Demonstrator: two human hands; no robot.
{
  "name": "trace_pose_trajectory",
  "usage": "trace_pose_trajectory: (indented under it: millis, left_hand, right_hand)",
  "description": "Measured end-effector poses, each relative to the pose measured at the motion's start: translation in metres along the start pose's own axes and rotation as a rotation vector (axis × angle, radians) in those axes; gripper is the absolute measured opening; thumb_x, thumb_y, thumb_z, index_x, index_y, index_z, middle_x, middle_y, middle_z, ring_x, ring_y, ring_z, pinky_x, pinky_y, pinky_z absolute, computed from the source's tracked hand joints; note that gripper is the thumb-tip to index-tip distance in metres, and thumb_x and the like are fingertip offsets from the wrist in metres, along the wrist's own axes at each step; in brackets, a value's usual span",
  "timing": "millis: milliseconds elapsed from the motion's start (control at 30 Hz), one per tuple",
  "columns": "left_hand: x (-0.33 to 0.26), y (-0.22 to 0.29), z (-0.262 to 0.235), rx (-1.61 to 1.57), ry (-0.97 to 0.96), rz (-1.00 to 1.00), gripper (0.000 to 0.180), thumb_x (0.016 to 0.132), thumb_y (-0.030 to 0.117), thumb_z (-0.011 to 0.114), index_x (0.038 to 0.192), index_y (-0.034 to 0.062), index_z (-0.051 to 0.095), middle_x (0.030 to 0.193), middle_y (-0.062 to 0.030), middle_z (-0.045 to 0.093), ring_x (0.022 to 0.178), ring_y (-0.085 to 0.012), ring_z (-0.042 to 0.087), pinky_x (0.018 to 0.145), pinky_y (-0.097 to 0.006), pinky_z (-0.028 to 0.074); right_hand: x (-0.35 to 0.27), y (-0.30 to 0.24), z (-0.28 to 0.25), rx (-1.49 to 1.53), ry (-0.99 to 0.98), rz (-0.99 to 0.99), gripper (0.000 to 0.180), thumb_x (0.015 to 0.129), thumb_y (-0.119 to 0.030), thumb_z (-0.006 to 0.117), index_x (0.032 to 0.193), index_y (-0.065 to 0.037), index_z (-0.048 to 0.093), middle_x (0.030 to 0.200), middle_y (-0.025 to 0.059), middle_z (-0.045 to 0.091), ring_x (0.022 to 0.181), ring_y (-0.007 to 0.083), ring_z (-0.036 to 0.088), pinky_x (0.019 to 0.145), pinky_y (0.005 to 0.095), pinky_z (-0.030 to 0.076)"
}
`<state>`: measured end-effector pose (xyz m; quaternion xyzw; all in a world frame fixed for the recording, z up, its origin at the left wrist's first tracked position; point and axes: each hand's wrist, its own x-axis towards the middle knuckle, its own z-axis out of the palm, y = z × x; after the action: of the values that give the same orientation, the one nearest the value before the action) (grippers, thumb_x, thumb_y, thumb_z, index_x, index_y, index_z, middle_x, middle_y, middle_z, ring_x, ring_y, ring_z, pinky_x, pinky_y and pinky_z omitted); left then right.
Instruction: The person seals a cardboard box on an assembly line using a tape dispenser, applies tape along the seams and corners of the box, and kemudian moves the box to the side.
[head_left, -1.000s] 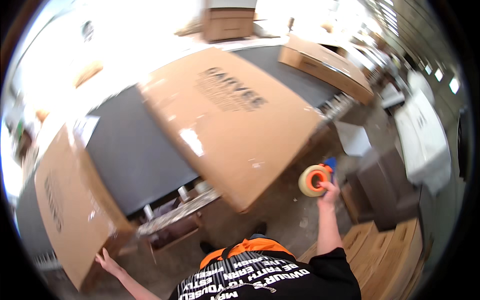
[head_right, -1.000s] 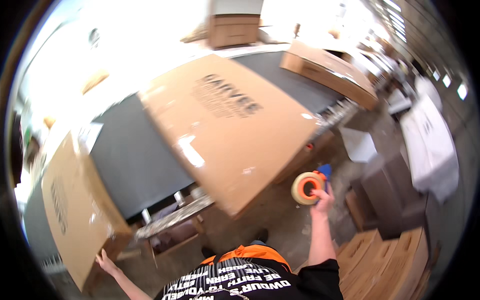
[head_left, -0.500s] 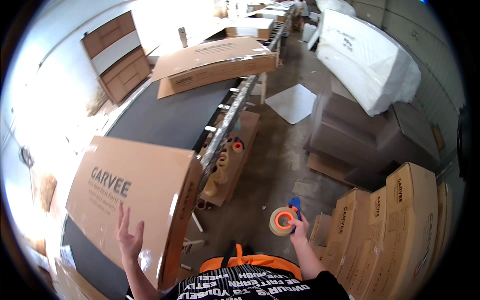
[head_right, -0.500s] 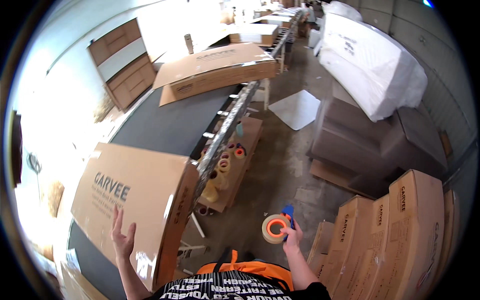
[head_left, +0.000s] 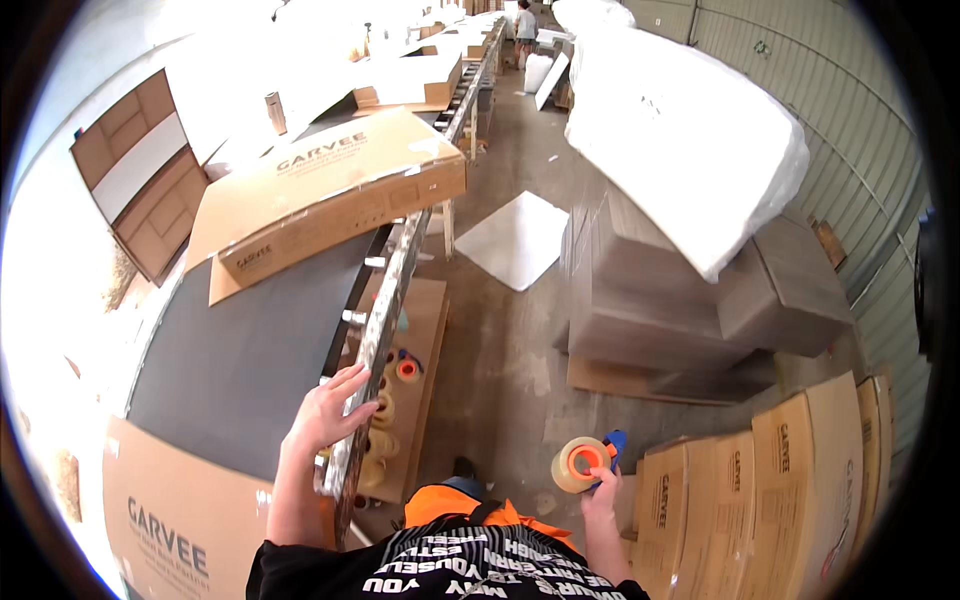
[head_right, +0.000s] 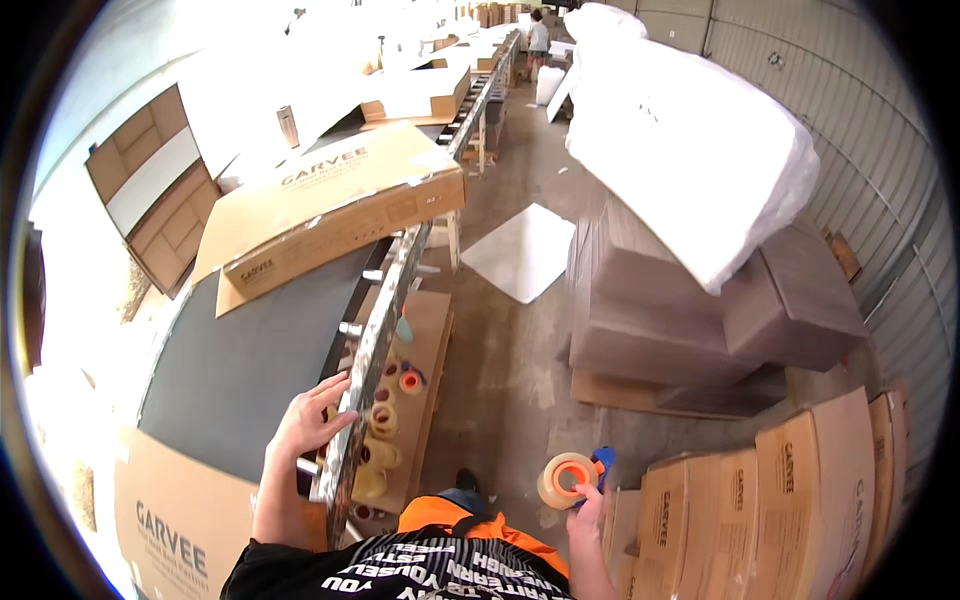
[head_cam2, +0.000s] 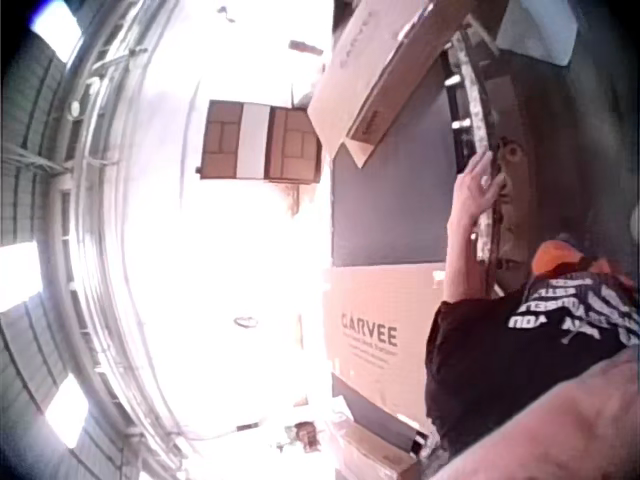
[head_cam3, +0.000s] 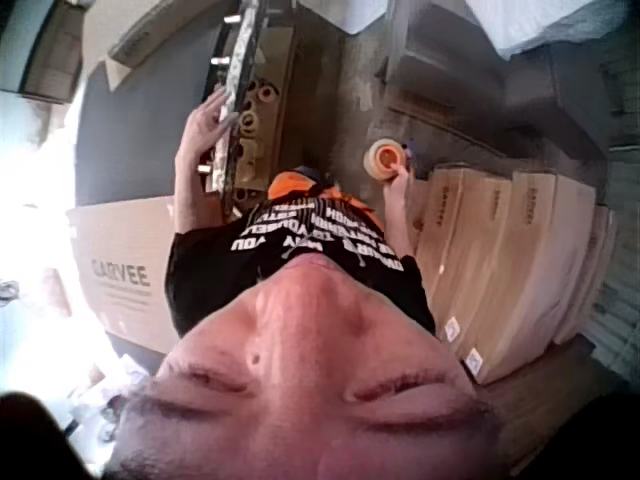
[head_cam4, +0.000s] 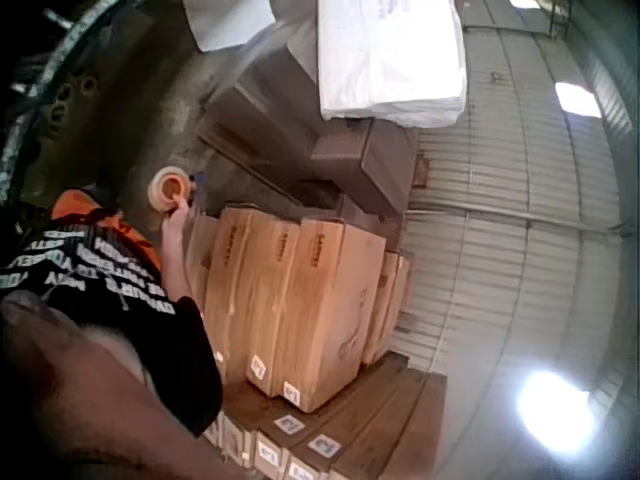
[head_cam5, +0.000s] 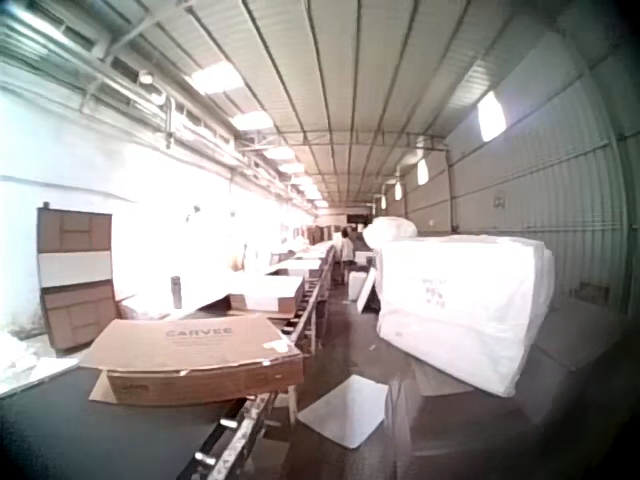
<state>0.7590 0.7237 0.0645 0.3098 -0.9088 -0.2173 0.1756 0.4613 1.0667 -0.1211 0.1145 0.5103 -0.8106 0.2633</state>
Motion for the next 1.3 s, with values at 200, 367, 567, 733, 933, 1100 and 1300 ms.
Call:
trace_pose_trajectory:
  millis: [200, 367, 567, 733, 933, 1100, 1300]
  left_hand:
    - [0.157, -0.059, 0.025, -0.164, 0.234, 0.004, 0.051, 0.085, 0.032, 0.07, 0.126, 0.0038, 0.061, 0.138, -0.0166, 0.054, 0.109, -0.0351, 0.063, 0.091, -0.039, 0.051]
    - [0.246, -0.12, 0.033, -0.05, 0.39, -0.153, 0.055, 0.084, 0.034, 0.07, 0.127, 0.0011, 0.058, 0.14, -0.0196, 0.05, 0.116, -0.0366, 0.058, 0.096, -0.04, 0.048]
    - [0.324, -0.173, 0.031, 0.001, 0.457, -0.384, 0.058, 0.086, 0.034, 0.068, 0.131, -0.0004, 0.055, 0.144, -0.0239, 0.044, 0.132, -0.0383, 0.044, 0.107, -0.042, 0.04]
    - [0.383, -0.229, 0.027, 0.142, 0.571, -0.631, 0.063, 0.089, 0.036, 0.064, 0.137, -0.0012, 0.048, 0.146, -0.0254, 0.041, 0.135, -0.0469, 0.036, 0.111, -0.047, 0.033]
    - [0.443, -0.324, 0.075, 0.655, 0.503, -0.644, 0.067, 0.093, 0.042, 0.047, 0.138, -0.0068, 0.041, 0.144, -0.0262, 0.04, 0.138, -0.0475, 0.028, 0.116, -0.053, 0.016]
    - [0.451, -0.322, 0.094, 0.714, 0.71, -0.629, 0.059, 0.086, 0.033, 0.046, 0.132, -0.0049, 0.048, 0.138, -0.0212, 0.045, 0.132, -0.0405, 0.035, 0.114, -0.054, 0.02]
    - [0.449, -0.32, 0.097, 0.64, 0.771, -0.613, 0.057, 0.082, 0.032, 0.045, 0.126, -0.0031, 0.052, 0.13, -0.0187, 0.049, 0.128, -0.0389, 0.039, 0.112, -0.053, 0.025]
  right_hand:
    - [0.083, -0.042, 0.129, -0.126, -0.202, -0.177, 0.055, 0.069, -0.001, 0.054, 0.124, -0.001, 0.054, 0.106, 0.0071, 0.063, 0.08, 0.0194, 0.062, 0.075, 0.0313, 0.053]
    - [0.152, -0.039, 0.236, -0.161, -0.252, -0.125, 0.057, 0.071, -0.001, 0.053, 0.128, 0.0, 0.054, 0.109, 0.0083, 0.064, 0.082, 0.0182, 0.062, 0.075, 0.0288, 0.052]
    - [0.27, -0.018, 0.381, -0.258, -0.53, -0.112, 0.063, 0.069, 0.003, 0.055, 0.132, 0.002, 0.051, 0.114, 0.0074, 0.061, 0.103, 0.019, 0.059, 0.092, 0.0286, 0.045]
    - [0.336, 0.019, 0.551, -0.339, -0.806, -0.192, 0.07, 0.068, 0.001, 0.063, 0.136, 0.004, 0.046, 0.116, 0.0081, 0.059, 0.104, 0.0177, 0.057, 0.091, 0.0288, 0.046]
    - [0.383, 0.093, 0.738, -0.671, -1.083, -0.483, 0.063, 0.062, -0.019, 0.07, 0.122, 0.0, 0.062, 0.099, 0.0141, 0.063, 0.094, 0.0263, 0.059, 0.088, 0.0333, 0.046]
    - [0.374, 0.155, 0.83, -0.978, -1.089, -0.401, 0.071, 0.068, -0.04, 0.065, 0.133, -0.014, 0.058, 0.135, 0.0222, 0.05, 0.128, 0.0362, 0.039, 0.111, 0.041, 0.028]
    - [0.351, 0.195, 0.894, -1.31, -1.327, -0.451, 0.07, 0.085, -0.061, 0.05, 0.14, -0.018, 0.052, 0.136, 0.0245, 0.051, 0.136, 0.0326, 0.037, 0.114, 0.0463, 0.021]
